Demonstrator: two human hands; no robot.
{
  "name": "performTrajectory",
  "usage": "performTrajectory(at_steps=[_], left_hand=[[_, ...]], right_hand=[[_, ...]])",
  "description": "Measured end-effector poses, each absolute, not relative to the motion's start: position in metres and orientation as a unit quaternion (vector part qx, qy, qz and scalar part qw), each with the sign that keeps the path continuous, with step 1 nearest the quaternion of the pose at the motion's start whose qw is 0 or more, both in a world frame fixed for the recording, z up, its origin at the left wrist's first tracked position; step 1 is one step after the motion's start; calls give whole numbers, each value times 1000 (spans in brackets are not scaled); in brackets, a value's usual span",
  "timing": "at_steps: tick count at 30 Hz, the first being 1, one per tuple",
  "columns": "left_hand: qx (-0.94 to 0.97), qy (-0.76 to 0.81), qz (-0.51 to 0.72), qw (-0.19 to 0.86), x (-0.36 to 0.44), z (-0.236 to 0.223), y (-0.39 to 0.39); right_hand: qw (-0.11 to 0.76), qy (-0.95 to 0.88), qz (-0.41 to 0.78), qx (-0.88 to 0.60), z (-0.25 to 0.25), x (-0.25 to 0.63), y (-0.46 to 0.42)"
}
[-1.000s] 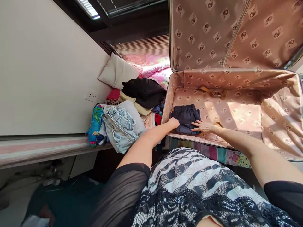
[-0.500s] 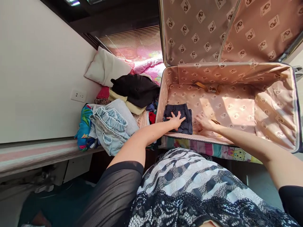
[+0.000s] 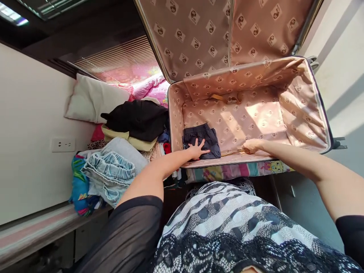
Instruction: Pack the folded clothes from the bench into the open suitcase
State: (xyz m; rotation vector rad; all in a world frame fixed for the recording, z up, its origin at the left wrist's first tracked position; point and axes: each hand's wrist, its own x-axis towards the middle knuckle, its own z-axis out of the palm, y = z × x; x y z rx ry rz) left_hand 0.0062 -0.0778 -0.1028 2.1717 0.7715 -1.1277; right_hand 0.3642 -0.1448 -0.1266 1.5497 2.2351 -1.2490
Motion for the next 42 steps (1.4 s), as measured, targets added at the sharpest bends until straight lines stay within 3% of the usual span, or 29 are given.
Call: performTrajectory(at_steps=[3,8,12,15,19,26,32,37,42], left_hand=[[784,290,-456,307,24,-87,-82],[800,261,-431,326,54,-79,-65],[836,280,-248,401,75,-73,-42],[787,238,-119,556,92,-63,-44],[692,157,-110,696,110,-44,-67],[786,159,-48,595,121,-3,-96],[808,275,38,519,125,7,-151],[840,331,181,389,127,13,-166],[750,415,212,470,138,0,-189]], right_hand=[[151,729,-445,498,-125,363,-145],[153,736,-430,499,-111,362,-108],[69,747,-433,499,-73,352,-100],[-32,732,-472,491,-41,338,-126],[-126,638,-568,505,-14,332,-170],[-235,555,-636,483,5,339,-209],[-226,660,-500,514,-1,344,-206],[-239,744,-369,503,-3,345,-196],[-205,814,-294,458,-10,342,-209]])
